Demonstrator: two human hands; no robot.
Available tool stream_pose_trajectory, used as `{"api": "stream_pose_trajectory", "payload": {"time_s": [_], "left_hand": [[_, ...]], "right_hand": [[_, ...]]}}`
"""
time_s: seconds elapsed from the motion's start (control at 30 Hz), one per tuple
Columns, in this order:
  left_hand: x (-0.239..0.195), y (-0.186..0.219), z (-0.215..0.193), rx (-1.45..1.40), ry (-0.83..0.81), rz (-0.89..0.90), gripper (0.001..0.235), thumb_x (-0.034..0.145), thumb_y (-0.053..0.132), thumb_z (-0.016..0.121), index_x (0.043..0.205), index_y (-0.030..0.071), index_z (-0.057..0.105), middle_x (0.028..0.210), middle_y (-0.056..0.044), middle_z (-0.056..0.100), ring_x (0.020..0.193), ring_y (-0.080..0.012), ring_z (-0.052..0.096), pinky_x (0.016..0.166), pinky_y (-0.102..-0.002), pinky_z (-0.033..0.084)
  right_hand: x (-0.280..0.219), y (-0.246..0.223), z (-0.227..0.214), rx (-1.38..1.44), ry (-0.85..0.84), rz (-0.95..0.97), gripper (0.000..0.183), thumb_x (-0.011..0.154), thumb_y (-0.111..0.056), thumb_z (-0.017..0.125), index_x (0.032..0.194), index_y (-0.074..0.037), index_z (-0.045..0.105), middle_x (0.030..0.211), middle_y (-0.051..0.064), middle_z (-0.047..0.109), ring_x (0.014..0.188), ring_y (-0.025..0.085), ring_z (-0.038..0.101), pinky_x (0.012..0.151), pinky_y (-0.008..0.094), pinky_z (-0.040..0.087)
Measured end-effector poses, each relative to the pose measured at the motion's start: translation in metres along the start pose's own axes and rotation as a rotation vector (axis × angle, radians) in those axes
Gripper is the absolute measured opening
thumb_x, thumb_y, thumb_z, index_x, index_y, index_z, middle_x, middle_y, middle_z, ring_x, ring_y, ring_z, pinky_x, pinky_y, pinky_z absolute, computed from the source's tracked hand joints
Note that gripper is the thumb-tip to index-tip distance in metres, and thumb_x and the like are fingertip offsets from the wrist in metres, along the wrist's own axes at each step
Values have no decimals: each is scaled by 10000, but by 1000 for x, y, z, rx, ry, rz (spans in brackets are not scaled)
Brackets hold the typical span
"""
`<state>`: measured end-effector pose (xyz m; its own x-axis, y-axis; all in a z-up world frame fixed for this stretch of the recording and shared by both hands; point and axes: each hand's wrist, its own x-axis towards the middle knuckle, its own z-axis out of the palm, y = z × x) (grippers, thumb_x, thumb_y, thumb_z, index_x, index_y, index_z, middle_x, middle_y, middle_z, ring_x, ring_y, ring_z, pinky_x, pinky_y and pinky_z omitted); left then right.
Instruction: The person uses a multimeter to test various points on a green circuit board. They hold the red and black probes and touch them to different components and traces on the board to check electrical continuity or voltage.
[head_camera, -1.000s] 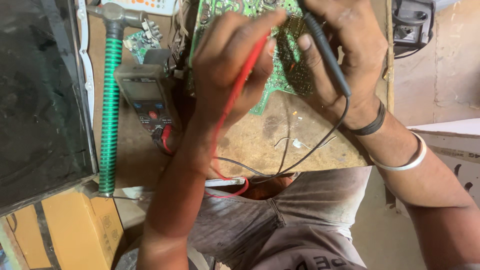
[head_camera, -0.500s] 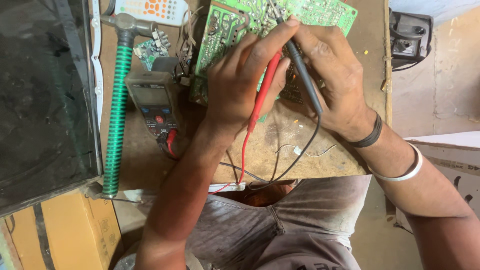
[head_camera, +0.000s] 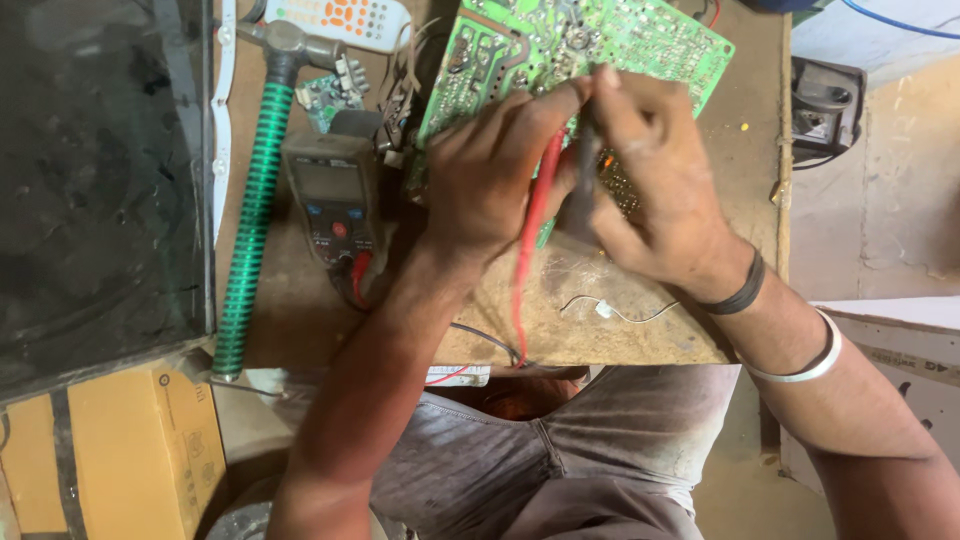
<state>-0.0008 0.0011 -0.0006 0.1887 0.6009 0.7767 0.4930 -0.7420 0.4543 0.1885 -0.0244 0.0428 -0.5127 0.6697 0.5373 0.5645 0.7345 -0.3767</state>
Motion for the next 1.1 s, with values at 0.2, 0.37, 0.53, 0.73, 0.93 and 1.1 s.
{"api": "stream_pose_trajectory", "payload": {"time_s": [0.2, 0.37, 0.53, 0.73, 0.93, 1.1], "left_hand": [[6, -12, 3, -337, 213, -196, 238, 1120, 301, 525, 1117, 82, 618, 786, -5, 628, 593, -101, 578, 492, -254, 453], [-1, -11, -5, -380, 178, -150, 425, 1150, 457, 442, 1054, 77, 606, 805, -31, 584, 611, -124, 551, 562, -275, 426], [-4, -10, -12, -342, 108, -151, 484, 1170, 504, 409, 1059, 77, 608, 823, -48, 591, 692, -140, 609, 619, -277, 467], [-2, -10, -11, -349, 148, -151, 471, 1153, 485, 427, 1054, 65, 617, 825, -40, 554, 654, -117, 547, 595, -270, 412], [-2, -8, -8, -421, 196, -187, 459, 1143, 465, 475, 1057, 39, 622, 791, -21, 472, 620, -112, 456, 585, -270, 354], [-1, -9, -8, -388, 180, -146, 454, 1157, 459, 449, 1074, 47, 619, 806, -30, 513, 648, -115, 478, 592, -273, 368]], "right_hand": [[-6, 25, -16, -17, 94, 159, 212, 1027, -105, 719, 1216, -14, 743, 865, 85, 628, 651, 139, 538, 554, 299, 428], [-13, 42, -25, -62, -24, 158, 164, 1023, -194, 750, 965, -42, 773, 734, 60, 660, 588, 125, 575, 541, 283, 442], [-17, 37, -24, -126, -151, 177, 307, 965, -333, 842, 936, -48, 733, 737, 58, 685, 595, 121, 646, 538, 258, 500], [-11, 31, -22, -216, -202, 249, 419, 872, -444, 878, 930, -69, 700, 725, 44, 673, 595, 168, 662, 567, 312, 526], [-9, 28, -22, -247, -189, 210, 369, 871, -386, 892, 932, -93, 676, 758, 48, 681, 652, 205, 678, 605, 339, 524], [-9, 27, -22, -247, -180, 192, 304, 902, -337, 875, 971, -96, 704, 776, 28, 701, 644, 177, 682, 589, 318, 522]]}}
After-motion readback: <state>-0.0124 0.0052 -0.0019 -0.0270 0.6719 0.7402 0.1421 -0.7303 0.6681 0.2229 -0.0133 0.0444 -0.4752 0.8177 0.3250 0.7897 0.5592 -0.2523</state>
